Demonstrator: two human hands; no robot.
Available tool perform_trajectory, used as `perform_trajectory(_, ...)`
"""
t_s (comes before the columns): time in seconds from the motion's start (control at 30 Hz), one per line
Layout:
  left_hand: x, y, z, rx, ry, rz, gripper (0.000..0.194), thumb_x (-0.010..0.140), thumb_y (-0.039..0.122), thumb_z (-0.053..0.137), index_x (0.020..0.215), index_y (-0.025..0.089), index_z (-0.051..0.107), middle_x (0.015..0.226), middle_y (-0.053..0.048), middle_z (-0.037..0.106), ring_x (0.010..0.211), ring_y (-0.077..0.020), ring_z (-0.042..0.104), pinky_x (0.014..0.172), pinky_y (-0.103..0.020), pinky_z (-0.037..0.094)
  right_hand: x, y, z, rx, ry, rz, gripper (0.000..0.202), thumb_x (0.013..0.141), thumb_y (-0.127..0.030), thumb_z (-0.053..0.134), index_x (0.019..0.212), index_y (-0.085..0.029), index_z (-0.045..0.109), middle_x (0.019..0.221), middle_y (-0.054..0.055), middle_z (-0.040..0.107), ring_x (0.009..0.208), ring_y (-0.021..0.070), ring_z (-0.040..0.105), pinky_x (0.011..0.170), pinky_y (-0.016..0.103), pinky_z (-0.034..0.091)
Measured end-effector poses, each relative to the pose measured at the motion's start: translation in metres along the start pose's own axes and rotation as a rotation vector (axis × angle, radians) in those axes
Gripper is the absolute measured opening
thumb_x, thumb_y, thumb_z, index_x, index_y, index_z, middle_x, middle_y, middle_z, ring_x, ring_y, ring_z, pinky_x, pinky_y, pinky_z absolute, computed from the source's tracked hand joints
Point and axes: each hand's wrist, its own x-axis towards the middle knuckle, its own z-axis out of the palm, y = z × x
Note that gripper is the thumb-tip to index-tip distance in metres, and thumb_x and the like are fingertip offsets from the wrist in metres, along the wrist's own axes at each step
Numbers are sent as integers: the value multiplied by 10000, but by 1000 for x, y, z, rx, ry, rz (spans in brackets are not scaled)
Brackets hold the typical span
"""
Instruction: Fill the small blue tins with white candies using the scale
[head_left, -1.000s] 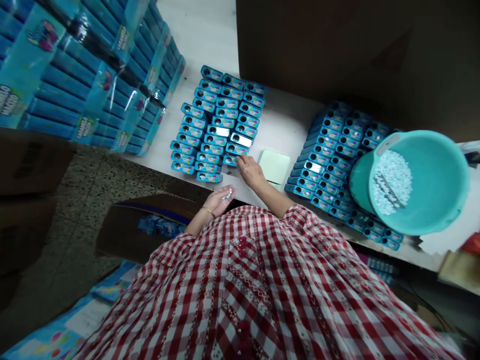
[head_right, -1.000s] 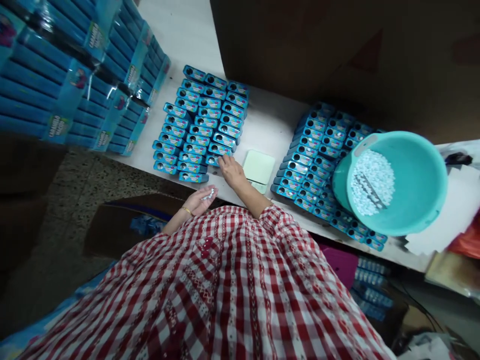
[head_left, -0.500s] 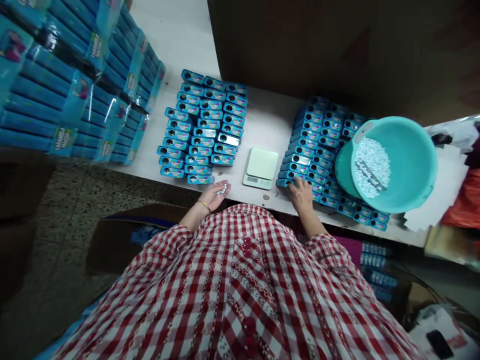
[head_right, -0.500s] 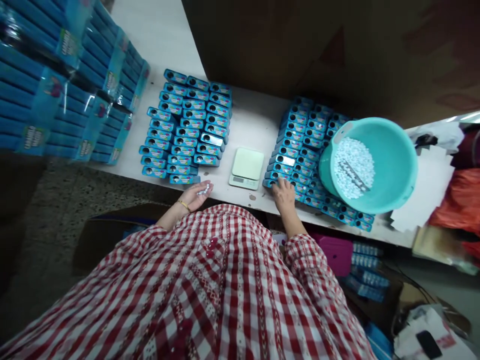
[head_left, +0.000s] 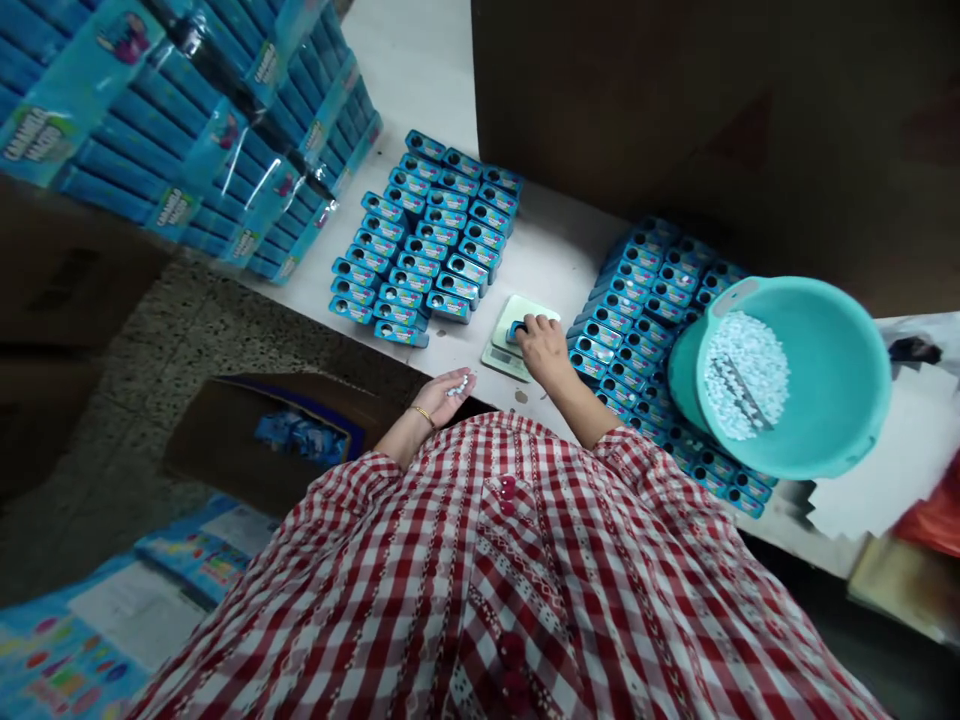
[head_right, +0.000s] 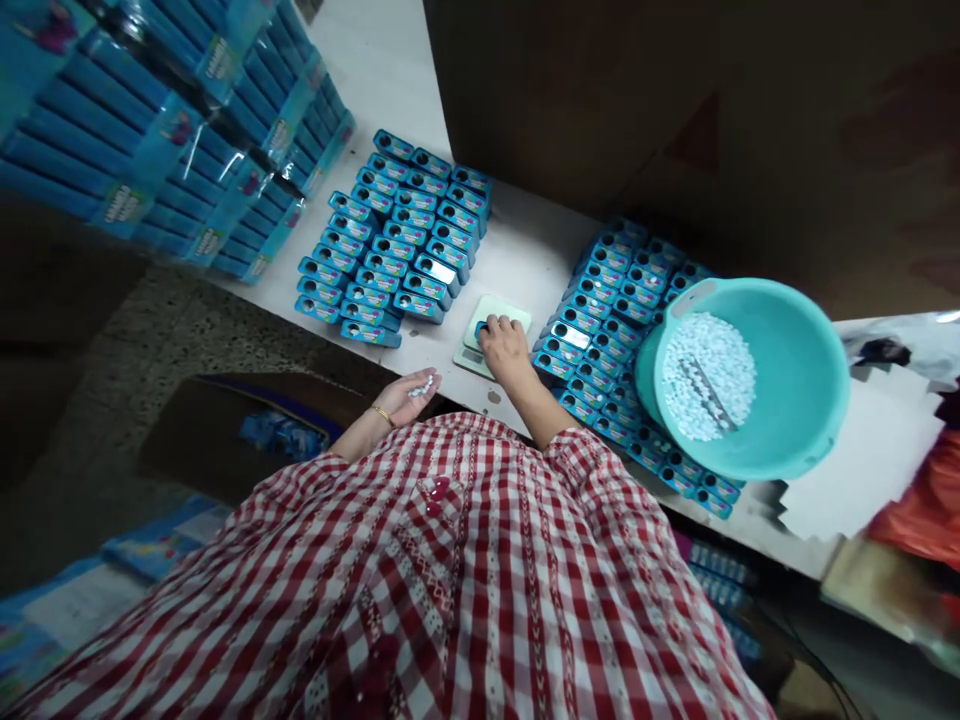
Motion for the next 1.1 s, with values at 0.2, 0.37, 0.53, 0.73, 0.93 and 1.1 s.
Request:
perform_trajectory(0.2, -5, -17, -4, -12, -7, -3, 217, 762, -37, 520, 894, 68, 656, 768, -94, 672, 748, -118, 661, 720, -190, 542, -44, 30, 13, 243, 257, 119, 348, 897, -308, 458, 1194, -173, 577, 1205, 129, 568, 1040, 272, 475, 866, 408, 367)
perform_trajectory(0.37, -4, -21, -6, 14, -27, -16, 174, 774, -41, 496, 828, 45, 637, 773, -113, 671, 771, -128, 665, 780, -211, 537, -89, 43, 34, 372, 363, 198, 284, 906, -305, 443, 1039, -184, 662, 1062, 102, 650, 969, 240, 552, 862, 396, 418)
perform_trajectory(0.53, -2, -18, -5, 32, -15, -7, 173, 777, -41, 494, 816, 55, 633, 779, -106, 674, 780, -124, 665, 816, -222, 530, -93, 39, 44, 376, 414, 252, 277, 907, -300, 437, 985, -194, 682, 1010, 98, 657, 954, 234, 560, 846, 391, 440)
perform_trajectory(0.73, -2, -11, -10, 20, -23, 12, 181, 759, -47, 505, 828, 53, 640, 798, -112, 678, 808, -130, 665, 851, -240, 523, -77, 35, 40, 377, 430, 244, 268, 888, -280, 461, 1042, -188, 660, 1029, 100, 638, 968, 241, 554, 863, 405, 452)
perform_trajectory(0.93, -5, -3, -2, 58, -59, 22, 177, 762, -42, 519, 808, 71, 646, 785, -92, 688, 782, -118, 666, 831, -232, 519, -66, 24, 30, 443, 454, 234, 330, 872, -286, 481, 1162, -174, 593, 1106, 131, 596, 1036, 263, 530, 899, 438, 452)
perform_trajectory(1.1, -11, -1, 31, 118, -257, 12, 207, 742, -32, 544, 876, 68, 666, 855, -106, 698, 810, -135, 662, 841, -267, 503, -57, -13, 14, 646, 353, 17, 316, 890, -350, 485, 1160, -220, 585, 1070, 103, 612, 1014, 232, 561, 888, 403, 483)
